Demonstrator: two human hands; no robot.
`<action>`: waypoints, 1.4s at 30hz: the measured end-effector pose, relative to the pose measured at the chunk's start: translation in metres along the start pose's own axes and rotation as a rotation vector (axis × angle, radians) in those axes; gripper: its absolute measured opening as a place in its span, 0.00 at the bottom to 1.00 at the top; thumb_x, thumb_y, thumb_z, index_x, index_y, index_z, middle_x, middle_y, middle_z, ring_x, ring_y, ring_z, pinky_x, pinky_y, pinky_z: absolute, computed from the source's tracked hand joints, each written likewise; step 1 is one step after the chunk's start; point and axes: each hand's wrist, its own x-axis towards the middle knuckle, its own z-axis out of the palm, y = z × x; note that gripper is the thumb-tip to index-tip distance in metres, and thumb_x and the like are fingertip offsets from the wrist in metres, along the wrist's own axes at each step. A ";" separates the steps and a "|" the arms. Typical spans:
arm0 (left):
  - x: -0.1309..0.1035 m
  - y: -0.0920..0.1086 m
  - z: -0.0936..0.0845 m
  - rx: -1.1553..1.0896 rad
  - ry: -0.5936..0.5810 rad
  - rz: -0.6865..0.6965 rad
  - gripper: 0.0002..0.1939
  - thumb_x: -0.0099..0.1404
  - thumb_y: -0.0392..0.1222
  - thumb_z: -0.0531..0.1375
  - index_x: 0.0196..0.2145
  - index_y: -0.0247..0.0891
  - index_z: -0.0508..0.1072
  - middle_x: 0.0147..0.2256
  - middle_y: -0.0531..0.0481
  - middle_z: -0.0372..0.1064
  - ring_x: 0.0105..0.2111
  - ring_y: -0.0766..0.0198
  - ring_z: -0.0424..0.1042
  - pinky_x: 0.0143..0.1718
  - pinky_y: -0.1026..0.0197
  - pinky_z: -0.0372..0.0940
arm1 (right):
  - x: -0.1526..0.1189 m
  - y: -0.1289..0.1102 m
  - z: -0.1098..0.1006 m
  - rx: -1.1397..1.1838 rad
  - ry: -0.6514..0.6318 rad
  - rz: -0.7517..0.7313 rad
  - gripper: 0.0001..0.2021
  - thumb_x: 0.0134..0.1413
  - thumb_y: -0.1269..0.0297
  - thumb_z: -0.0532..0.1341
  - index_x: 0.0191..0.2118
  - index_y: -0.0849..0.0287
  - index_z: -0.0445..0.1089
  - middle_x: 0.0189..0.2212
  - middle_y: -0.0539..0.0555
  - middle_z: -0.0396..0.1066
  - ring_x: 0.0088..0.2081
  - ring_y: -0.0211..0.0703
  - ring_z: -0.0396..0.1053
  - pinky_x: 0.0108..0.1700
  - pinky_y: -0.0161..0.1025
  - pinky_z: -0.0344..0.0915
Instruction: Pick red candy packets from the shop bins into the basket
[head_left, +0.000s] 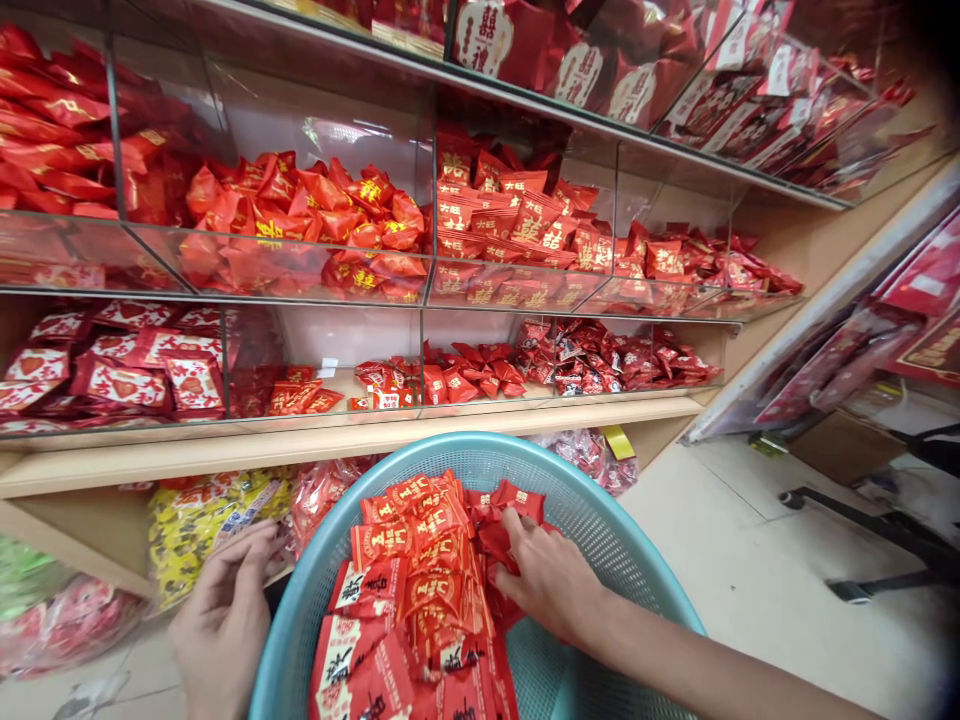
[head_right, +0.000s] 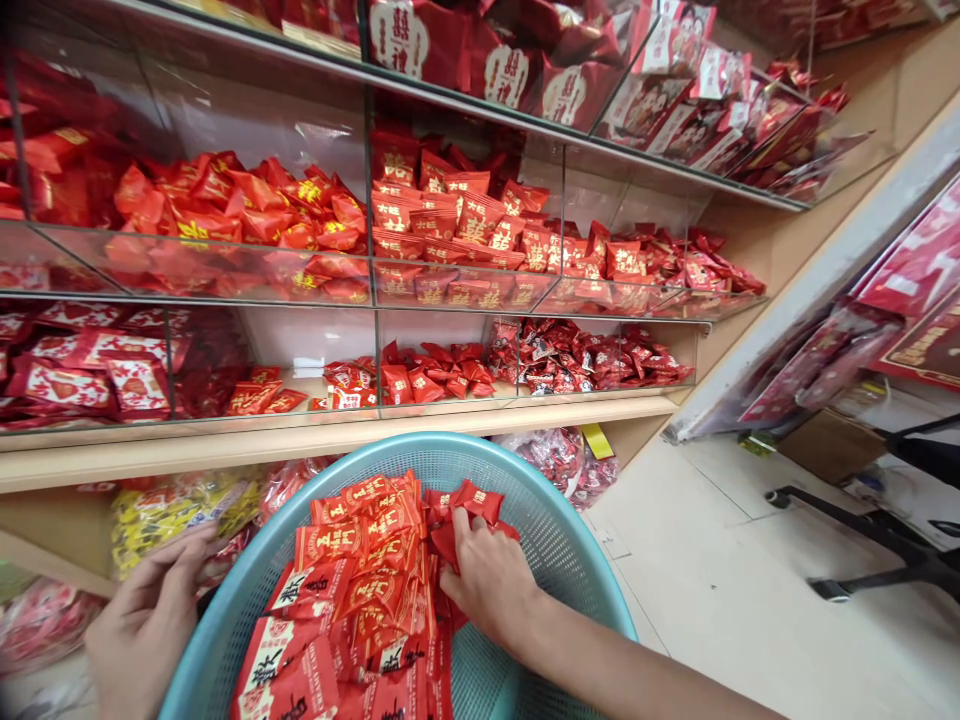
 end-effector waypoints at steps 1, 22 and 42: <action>0.001 -0.002 0.000 -0.015 0.007 0.006 0.13 0.57 0.51 0.57 0.34 0.39 0.71 0.41 0.47 0.69 0.46 0.55 0.67 0.53 0.50 0.58 | 0.000 -0.001 0.000 -0.005 -0.004 0.001 0.21 0.50 0.64 0.51 0.51 0.66 0.56 0.40 0.64 0.70 0.37 0.55 0.71 0.35 0.45 0.63; 0.002 -0.005 -0.005 0.053 -0.088 -0.055 0.13 0.58 0.51 0.55 0.37 0.41 0.69 0.47 0.47 0.67 0.51 0.54 0.63 0.54 0.50 0.57 | 0.020 -0.003 -0.011 -0.138 0.114 -0.087 0.15 0.61 0.63 0.43 0.42 0.61 0.64 0.29 0.59 0.73 0.31 0.51 0.73 0.28 0.40 0.63; 0.007 -0.015 -0.003 0.016 0.004 0.018 0.18 0.53 0.56 0.57 0.32 0.39 0.71 0.40 0.49 0.70 0.46 0.54 0.67 0.54 0.51 0.57 | 0.181 0.039 -0.103 -0.078 0.450 -0.164 0.07 0.55 0.70 0.53 0.36 0.58 0.67 0.39 0.55 0.67 0.40 0.41 0.65 0.35 0.33 0.56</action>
